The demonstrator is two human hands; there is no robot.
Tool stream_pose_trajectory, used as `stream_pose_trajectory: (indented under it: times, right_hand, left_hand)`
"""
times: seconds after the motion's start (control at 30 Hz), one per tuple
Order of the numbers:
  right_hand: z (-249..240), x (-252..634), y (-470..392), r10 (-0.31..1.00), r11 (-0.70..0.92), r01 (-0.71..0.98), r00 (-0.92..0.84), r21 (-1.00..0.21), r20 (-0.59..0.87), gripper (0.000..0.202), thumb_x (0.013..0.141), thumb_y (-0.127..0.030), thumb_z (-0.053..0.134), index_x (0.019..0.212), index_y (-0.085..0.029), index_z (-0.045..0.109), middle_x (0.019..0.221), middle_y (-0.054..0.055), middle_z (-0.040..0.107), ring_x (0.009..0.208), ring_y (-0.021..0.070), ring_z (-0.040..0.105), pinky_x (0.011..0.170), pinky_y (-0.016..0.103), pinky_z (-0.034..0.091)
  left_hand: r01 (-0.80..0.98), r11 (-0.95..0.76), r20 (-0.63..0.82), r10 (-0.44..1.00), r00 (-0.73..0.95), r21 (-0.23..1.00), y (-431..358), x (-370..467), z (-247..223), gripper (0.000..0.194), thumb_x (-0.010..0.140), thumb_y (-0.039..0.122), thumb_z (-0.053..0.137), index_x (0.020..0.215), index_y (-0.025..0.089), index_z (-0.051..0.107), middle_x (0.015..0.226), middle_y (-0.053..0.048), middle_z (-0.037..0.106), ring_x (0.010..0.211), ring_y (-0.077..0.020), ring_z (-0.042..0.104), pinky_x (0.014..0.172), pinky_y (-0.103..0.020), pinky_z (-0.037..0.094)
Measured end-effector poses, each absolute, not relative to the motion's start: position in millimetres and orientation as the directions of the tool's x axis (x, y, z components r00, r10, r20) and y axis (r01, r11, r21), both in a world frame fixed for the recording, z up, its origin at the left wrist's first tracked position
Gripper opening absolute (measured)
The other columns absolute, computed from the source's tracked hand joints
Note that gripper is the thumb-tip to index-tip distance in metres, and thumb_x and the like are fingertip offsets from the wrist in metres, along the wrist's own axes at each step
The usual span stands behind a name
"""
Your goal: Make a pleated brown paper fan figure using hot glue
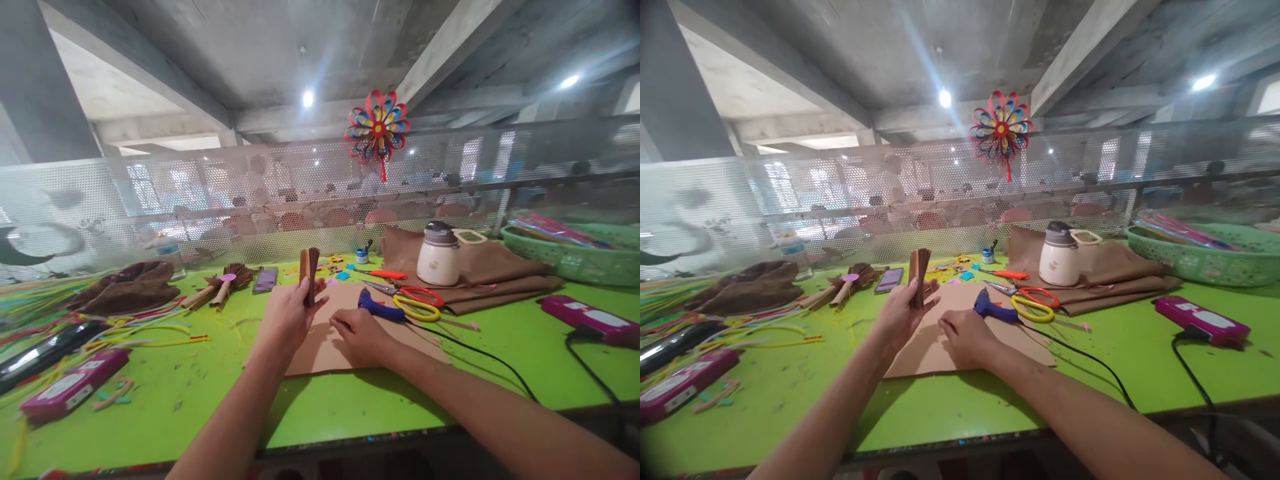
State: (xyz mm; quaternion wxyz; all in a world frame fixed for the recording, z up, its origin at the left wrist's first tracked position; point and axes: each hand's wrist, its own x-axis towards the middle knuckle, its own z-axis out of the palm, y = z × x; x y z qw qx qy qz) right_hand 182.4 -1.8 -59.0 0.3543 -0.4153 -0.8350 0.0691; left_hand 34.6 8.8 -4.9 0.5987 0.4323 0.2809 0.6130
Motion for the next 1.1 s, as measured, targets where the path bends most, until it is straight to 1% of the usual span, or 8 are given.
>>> stream_pose_trajectory:
  times: [0.1, 0.3, 0.43, 0.53, 0.67, 0.8, 0.9, 1.1]
  right_hand:
    - [-61.3, 180.2, -5.2, 0.753, 0.615, 0.729, -0.429, -0.3, 0.499, 0.023, 0.086, -0.023, 0.042, 0.071, -0.015, 0.056, 0.066, 0.004, 0.063, 0.058, 0.0113, 0.051, 0.053, 0.024, 0.026]
    - [-55.2, 172.4, -25.2, 0.665, 0.694, 0.719, -0.622, -0.036, 0.413, 0.014, 0.081, -0.019, 0.046, 0.074, -0.015, 0.057, 0.069, 0.005, 0.064, 0.058, 0.0137, 0.053, 0.05, 0.027, 0.021]
    - [-51.5, 161.9, -48.5, 0.454, 0.85, 0.513, -0.83, 0.121, 0.325, 0.01, 0.078, -0.015, 0.048, 0.079, -0.015, 0.058, 0.069, 0.004, 0.063, 0.056, 0.0135, 0.051, 0.051, 0.027, 0.023]
    - [-47.5, 157.6, -61.5, 0.233, 0.929, 0.325, -0.887, 0.18, 0.398, 0.022, 0.084, -0.031, 0.048, 0.074, -0.015, 0.058, 0.066, 0.005, 0.061, 0.065, 0.0161, 0.05, 0.061, 0.03, 0.032]
    - [-32.4, 167.6, -55.8, 0.206, 0.95, 0.307, -0.756, 0.058, 0.622, 0.031, 0.083, -0.043, 0.05, 0.069, -0.016, 0.059, 0.071, 0.007, 0.06, 0.078, 0.0195, 0.049, 0.076, 0.036, 0.036]
    - [-20.2, 197.1, -20.4, 0.503, 0.815, 0.518, -0.41, -0.259, 0.761, 0.024, 0.087, -0.028, 0.044, 0.074, -0.017, 0.061, 0.079, 0.007, 0.061, 0.076, 0.0175, 0.05, 0.073, 0.031, 0.038]
    - [-21.1, 223.5, 11.9, 0.684, 0.609, 0.623, -0.098, -0.492, 0.723, 0.03, 0.086, -0.033, 0.043, 0.068, -0.015, 0.06, 0.065, 0.004, 0.058, 0.062, 0.0151, 0.049, 0.062, 0.027, 0.038]
    - [-29.8, 264.2, 50.5, 0.825, 0.371, 0.789, -0.038, -0.49, 0.564, 0.025, 0.079, -0.028, 0.048, 0.066, -0.014, 0.065, 0.068, 0.006, 0.064, 0.064, 0.0159, 0.053, 0.06, 0.026, 0.036]
  left_hand:
    - [-0.512, -0.017, 0.177, 0.948, 0.266, 0.859, 4.0, 35.2, -1.2, 0.021, 0.086, 0.029, 0.049, 0.082, 0.01, 0.059, 0.094, -0.016, 0.066, 0.091, -0.023, 0.061, 0.078, -0.038, 0.047]
    - [-0.389, -0.123, 0.213, 0.957, 0.197, 0.913, -0.2, 37.8, -5.2, 0.02, 0.082, 0.03, 0.053, 0.08, 0.011, 0.056, 0.066, -0.004, 0.06, 0.051, -0.0075, 0.05, 0.047, -0.019, 0.036]
    - [-0.23, -0.174, 0.21, 0.967, 0.142, 0.958, 0.4, 38.1, -8.1, 0.022, 0.081, 0.034, 0.051, 0.08, 0.012, 0.055, 0.06, -0.001, 0.054, 0.044, -0.006, 0.041, 0.041, -0.019, 0.026]
    - [-0.121, -0.194, 0.204, 0.976, 0.077, 0.973, -0.3, 37.8, -6.4, 0.02, 0.081, 0.032, 0.049, 0.079, 0.013, 0.055, 0.056, 0.001, 0.051, 0.042, -0.0065, 0.039, 0.041, -0.02, 0.023]
    - [0.051, -0.239, 0.238, 0.971, 0.017, 0.97, -2.8, 38.0, -4.2, 0.017, 0.08, 0.029, 0.051, 0.072, 0.015, 0.056, 0.051, 0.002, 0.049, 0.04, -0.0075, 0.037, 0.041, -0.021, 0.022]
    - [0.119, -0.239, 0.237, 0.971, 0.033, 0.964, -0.2, 40.7, -10.3, 0.018, 0.078, 0.03, 0.053, 0.068, 0.016, 0.057, 0.048, 0.002, 0.049, 0.04, -0.0086, 0.037, 0.042, -0.022, 0.022]
    - [0.119, -0.223, 0.219, 0.975, 0.046, 0.968, 5.9, 42.5, -18.2, 0.02, 0.077, 0.032, 0.053, 0.068, 0.016, 0.058, 0.046, 0.002, 0.049, 0.041, -0.0093, 0.038, 0.044, -0.022, 0.023]
    - [0.158, -0.189, 0.181, 0.982, 0.061, 0.969, 15.3, 37.0, -25.8, 0.027, 0.076, 0.04, 0.054, 0.067, 0.014, 0.057, 0.047, 0.001, 0.05, 0.041, -0.0094, 0.037, 0.043, -0.022, 0.022]
